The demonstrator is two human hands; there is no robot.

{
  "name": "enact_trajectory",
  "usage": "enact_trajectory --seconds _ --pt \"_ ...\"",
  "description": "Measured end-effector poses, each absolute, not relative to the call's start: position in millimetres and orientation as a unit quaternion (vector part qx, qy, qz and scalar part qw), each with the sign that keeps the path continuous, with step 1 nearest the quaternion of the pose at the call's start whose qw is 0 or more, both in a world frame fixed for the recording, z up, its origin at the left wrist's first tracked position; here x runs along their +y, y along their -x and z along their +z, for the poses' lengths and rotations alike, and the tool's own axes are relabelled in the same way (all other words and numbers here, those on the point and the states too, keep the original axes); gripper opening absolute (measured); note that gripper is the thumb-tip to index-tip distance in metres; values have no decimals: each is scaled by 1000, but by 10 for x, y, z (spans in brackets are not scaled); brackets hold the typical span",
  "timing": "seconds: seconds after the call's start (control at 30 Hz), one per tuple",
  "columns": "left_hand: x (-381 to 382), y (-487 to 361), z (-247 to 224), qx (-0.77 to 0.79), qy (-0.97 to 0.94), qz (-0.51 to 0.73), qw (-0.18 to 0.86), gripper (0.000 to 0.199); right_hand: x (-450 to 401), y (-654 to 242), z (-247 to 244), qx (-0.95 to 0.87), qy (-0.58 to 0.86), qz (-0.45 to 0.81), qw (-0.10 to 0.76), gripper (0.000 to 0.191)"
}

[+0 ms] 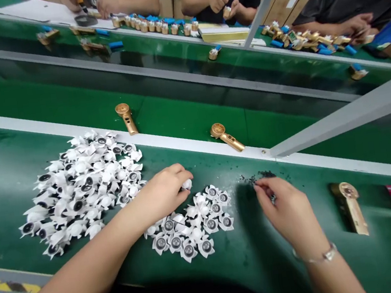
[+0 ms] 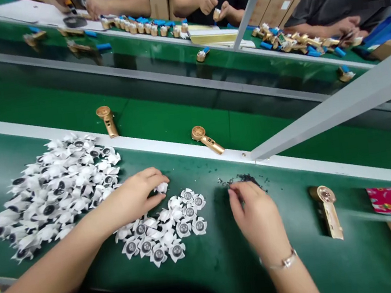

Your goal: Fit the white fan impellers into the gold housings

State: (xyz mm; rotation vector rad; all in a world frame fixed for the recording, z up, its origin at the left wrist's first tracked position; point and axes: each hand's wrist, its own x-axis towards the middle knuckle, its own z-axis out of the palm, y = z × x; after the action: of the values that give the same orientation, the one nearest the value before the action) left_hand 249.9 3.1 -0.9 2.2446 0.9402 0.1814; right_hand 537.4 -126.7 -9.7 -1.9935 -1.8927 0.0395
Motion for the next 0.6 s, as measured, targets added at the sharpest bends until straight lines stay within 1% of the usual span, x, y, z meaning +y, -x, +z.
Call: enact_trajectory --seconds 0.1,0.17,0.27,0.37,0.43,0.47,0.6 --pt "42 -2501 15 400 -854 106 314 33 -1589 -5318 -269 -662 715 4 225 16" --pt "36 -2510 46 411 -845 148 308 33 -1664 -5268 -376 -663 712 1 230 16" --pt "18 -2528 81 417 -825 222 311 30 -1667 -5211 -438 -678 704 -6 214 17" --pt "-4 -2546 99 422 -799 253 345 30 -1621 -5203 -387 -697 694 -9 178 19" --pt "-26 -2560 117 425 -767 261 404 32 -1567 -5214 -333 -705 692 -5 157 18" --pt "-44 -2570 130 426 -740 262 450 34 -1531 -5217 -306 -705 693 -2 151 17" --pt "-164 -2630 190 378 -567 260 684 41 -1364 -5134 -155 -684 709 17 170 17"
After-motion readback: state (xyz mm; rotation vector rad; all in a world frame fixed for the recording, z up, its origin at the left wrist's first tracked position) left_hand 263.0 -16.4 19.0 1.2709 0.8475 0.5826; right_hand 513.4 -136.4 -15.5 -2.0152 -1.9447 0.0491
